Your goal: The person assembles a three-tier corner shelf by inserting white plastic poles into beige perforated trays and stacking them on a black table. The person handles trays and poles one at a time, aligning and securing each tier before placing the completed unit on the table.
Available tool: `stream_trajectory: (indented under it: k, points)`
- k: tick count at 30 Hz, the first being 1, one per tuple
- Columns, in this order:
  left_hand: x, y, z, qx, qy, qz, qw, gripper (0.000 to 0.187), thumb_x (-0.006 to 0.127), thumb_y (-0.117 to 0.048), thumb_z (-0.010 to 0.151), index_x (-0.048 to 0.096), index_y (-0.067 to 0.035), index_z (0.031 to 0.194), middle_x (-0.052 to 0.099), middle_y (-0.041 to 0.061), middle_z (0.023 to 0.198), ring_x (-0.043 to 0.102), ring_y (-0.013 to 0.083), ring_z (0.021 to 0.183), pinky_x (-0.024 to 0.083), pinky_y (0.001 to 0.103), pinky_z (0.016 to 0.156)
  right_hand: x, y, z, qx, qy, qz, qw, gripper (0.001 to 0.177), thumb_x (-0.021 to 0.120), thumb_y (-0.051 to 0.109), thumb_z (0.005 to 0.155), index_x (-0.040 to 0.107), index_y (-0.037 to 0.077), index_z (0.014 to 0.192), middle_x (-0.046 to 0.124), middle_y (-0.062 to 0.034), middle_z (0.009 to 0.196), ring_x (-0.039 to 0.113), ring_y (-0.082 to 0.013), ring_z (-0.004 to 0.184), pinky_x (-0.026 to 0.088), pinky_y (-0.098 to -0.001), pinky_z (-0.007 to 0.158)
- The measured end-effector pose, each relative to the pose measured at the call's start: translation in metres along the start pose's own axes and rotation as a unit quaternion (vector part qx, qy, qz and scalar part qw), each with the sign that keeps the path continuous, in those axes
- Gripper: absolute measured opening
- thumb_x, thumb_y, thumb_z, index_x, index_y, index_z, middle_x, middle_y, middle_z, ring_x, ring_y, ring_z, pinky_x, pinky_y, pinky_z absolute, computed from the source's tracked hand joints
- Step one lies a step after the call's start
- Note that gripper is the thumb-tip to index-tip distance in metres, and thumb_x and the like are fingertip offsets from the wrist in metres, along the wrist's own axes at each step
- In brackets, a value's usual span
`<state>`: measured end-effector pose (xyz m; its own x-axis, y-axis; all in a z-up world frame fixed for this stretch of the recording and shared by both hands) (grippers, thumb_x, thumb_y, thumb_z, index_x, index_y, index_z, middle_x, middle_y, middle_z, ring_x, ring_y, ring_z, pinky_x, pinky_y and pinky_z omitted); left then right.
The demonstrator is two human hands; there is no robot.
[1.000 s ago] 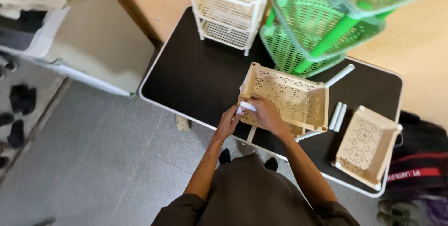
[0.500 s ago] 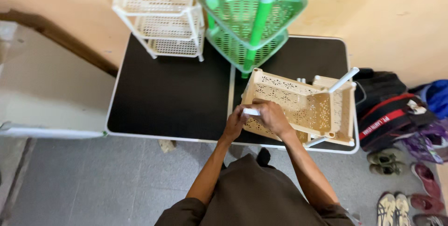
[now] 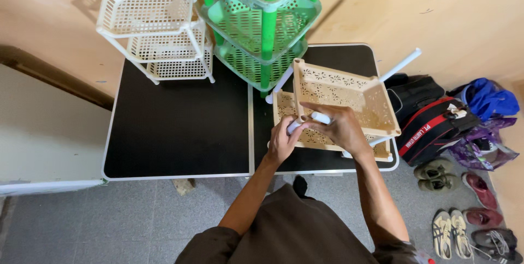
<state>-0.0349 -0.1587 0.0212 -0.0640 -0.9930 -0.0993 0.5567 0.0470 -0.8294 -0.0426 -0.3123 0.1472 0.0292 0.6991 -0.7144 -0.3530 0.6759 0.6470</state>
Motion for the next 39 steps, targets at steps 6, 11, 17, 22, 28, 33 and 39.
stream_trajectory:
  k: [6,11,17,22,28,33,39]
  points:
    - [0.009,-0.021,0.018,0.078,0.025,0.044,0.996,0.057,0.066,-0.016,0.104,0.040,-0.013,0.155,0.070,0.021,0.124,0.075,0.0236,0.090,0.062,0.032,0.068,-0.016,-0.004,0.001,0.013,-0.037,0.017,0.999,0.047,0.083,0.027,0.079,0.075,0.012,0.122,0.080,-0.0084,0.098,0.077,-0.0169,0.076,0.062,-0.0318,0.063]
    - [0.015,-0.011,0.040,-0.021,0.148,0.143,0.978,0.057,0.065,-0.025,0.105,0.039,-0.028,0.156,0.076,0.015,0.116,0.072,0.0163,0.067,0.062,0.030,0.052,-0.025,-0.026,0.001,0.202,0.009,0.043,0.978,0.044,0.082,0.026,0.080,0.074,0.013,0.121,0.082,-0.0080,0.097,0.076,-0.0206,0.063,0.058,-0.0348,0.054]
    - [0.000,-0.024,0.081,0.060,0.203,0.205,0.956,0.049,0.058,-0.038,0.106,0.045,-0.029,0.152,0.076,0.011,0.116,0.073,0.0177,0.071,0.061,0.030,0.055,-0.036,-0.028,0.009,0.080,-0.005,0.089,0.993,0.042,0.073,0.028,0.093,0.069,0.006,0.128,0.080,-0.0106,0.095,0.074,-0.0149,0.084,0.057,-0.0288,0.069]
    - [-0.012,-0.039,0.096,0.098,0.202,0.124,0.967,0.043,0.061,-0.044,0.108,0.056,-0.027,0.147,0.078,0.009,0.114,0.076,0.0198,0.084,0.063,0.033,0.066,-0.034,-0.036,0.005,0.099,0.005,0.136,0.986,0.037,0.049,0.029,0.110,0.071,0.007,0.130,0.077,-0.0081,0.093,0.061,-0.0150,0.072,0.049,-0.0316,0.064]
    - [-0.001,-0.036,0.102,0.062,0.222,0.153,0.961,0.049,0.066,-0.050,0.097,0.062,-0.022,0.137,0.079,0.009,0.102,0.070,0.0135,0.059,0.054,0.028,0.043,-0.041,-0.022,0.003,0.066,0.009,0.096,0.993,0.032,0.055,0.020,0.105,0.070,0.005,0.128,0.071,-0.0104,0.086,0.058,-0.0161,0.068,0.049,-0.0332,0.062]
    - [-0.003,-0.034,0.103,0.046,0.249,0.145,0.956,0.047,0.065,-0.052,0.097,0.063,-0.025,0.136,0.081,0.005,0.092,0.066,0.0112,0.052,0.052,0.027,0.044,-0.059,0.005,-0.004,-0.011,-0.015,0.027,0.999,0.034,0.063,0.012,0.099,0.068,0.004,0.132,0.062,-0.0149,0.093,0.060,-0.0232,0.077,0.050,-0.0365,0.068]
    - [-0.003,-0.036,0.101,0.020,0.281,0.099,0.954,0.045,0.063,-0.052,0.097,0.062,-0.029,0.136,0.081,0.001,0.095,0.070,0.0110,0.055,0.058,0.027,0.050,-0.070,0.022,-0.008,-0.065,-0.074,-0.072,0.993,0.029,0.077,0.021,0.089,0.073,0.010,0.116,0.070,-0.0095,0.100,0.069,-0.0260,0.085,0.055,-0.0371,0.073]
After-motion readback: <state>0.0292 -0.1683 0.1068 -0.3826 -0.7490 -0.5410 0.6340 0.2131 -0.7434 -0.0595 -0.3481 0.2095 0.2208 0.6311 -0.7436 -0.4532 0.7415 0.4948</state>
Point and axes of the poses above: each hand's wrist, its own z-axis towards the middle knuckle, its own x-axis out of the palm, y = z × x, the point moved 4 cm from there along z, towards the middle knuckle
